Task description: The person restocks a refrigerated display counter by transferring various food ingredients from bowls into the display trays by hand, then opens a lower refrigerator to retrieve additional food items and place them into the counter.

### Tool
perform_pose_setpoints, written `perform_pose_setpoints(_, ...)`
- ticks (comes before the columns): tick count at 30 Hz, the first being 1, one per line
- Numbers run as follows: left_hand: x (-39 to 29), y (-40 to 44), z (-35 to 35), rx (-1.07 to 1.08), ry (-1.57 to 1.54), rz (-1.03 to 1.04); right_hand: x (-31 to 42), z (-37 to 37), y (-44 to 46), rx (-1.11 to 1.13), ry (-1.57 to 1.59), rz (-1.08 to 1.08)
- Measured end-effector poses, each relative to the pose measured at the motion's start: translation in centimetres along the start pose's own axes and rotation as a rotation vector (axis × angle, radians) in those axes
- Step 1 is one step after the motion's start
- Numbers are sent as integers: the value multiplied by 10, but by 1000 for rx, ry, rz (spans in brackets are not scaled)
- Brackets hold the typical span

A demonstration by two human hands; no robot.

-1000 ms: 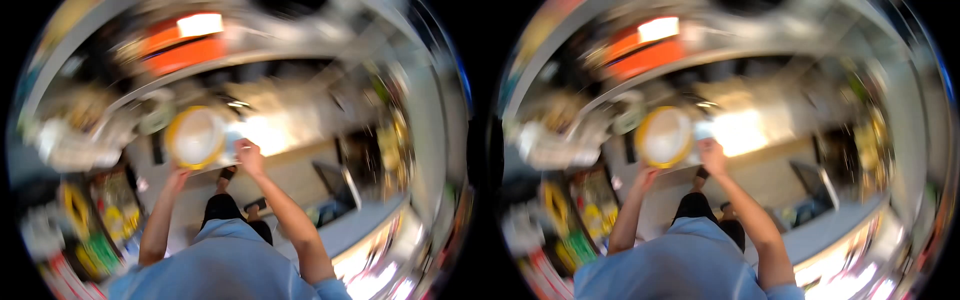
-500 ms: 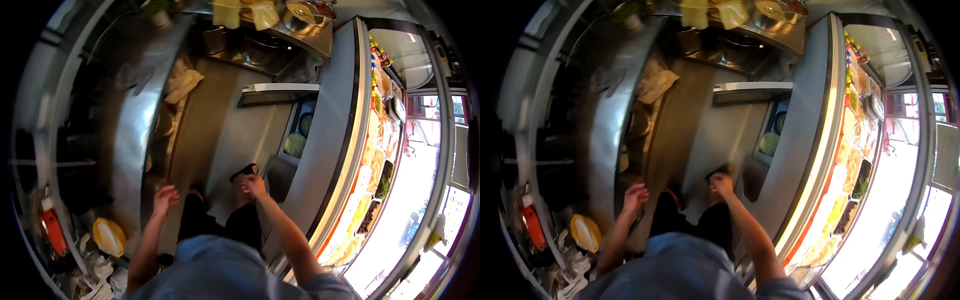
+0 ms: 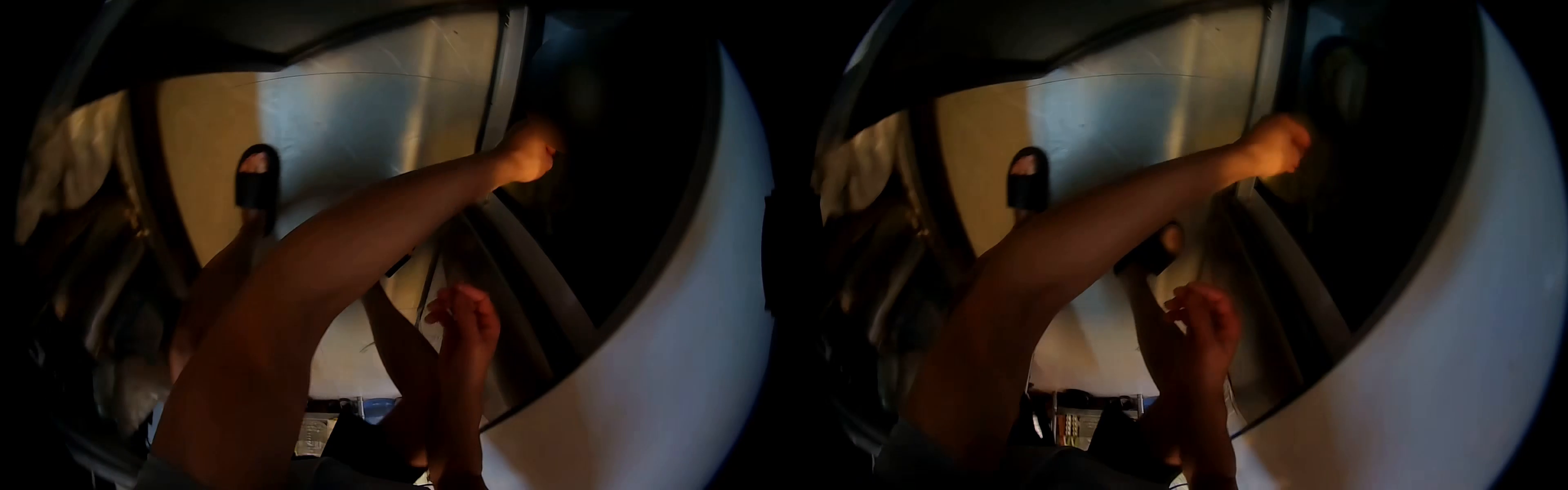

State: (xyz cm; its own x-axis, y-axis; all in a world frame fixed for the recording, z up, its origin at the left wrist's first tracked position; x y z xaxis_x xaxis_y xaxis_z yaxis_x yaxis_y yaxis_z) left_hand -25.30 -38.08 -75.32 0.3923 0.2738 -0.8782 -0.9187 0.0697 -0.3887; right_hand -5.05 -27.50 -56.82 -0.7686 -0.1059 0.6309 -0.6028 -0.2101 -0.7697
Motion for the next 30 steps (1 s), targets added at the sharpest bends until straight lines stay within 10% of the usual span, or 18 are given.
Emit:
perform_pose_setpoints(4, 47, 36, 52, 31, 74, 219, 8, -16, 24, -8, -313, -76)
perform_pose_setpoints(6, 46, 68, 93, 55, 974, 120, 5, -37, 42, -28, -382, -69)
perform_pose_setpoints(8, 46, 92, 110, 79, 412, 123, 9, -47, 42, -7, -664, -72)
perform_pose_setpoints(15, 24, 119, 126, -86, 275, 265, 26, -64, 30, -85, -634, -141)
perform_pose_setpoints(19, -19, 100, 45, -805, 309, 432, 22, -66, 20, -162, -621, -128)
perform_pose_setpoints(24, -64, 171, -13, -279, 722, 45, 15, -62, 22, -110, -702, -222)
perform_pose_setpoints(27, -129, 141, -14, 233, 330, -357, 20, -47, 24, -87, -875, -323)
perform_pose_setpoints(28, -148, 100, 13, -65, 409, -272, 20, -46, 19, -97, -868, -348)
perform_pose_setpoints(30, -165, 78, 17, 38, 265, -98, 23, -51, 5, -167, -820, -232)
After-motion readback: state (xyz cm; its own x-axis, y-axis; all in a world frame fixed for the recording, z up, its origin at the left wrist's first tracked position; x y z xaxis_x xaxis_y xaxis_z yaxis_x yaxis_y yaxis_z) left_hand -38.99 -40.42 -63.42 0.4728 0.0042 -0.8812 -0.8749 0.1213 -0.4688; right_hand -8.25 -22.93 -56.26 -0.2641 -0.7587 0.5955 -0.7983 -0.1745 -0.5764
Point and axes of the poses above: each hand's wrist, its own y-axis towards the middle knuckle, its own z-axis out of the palm, x = y × z, the point moved 1 cm from there along y, towards the middle knuckle, and after that the axes turned 6 degrees about x, right-handed, at the moved point
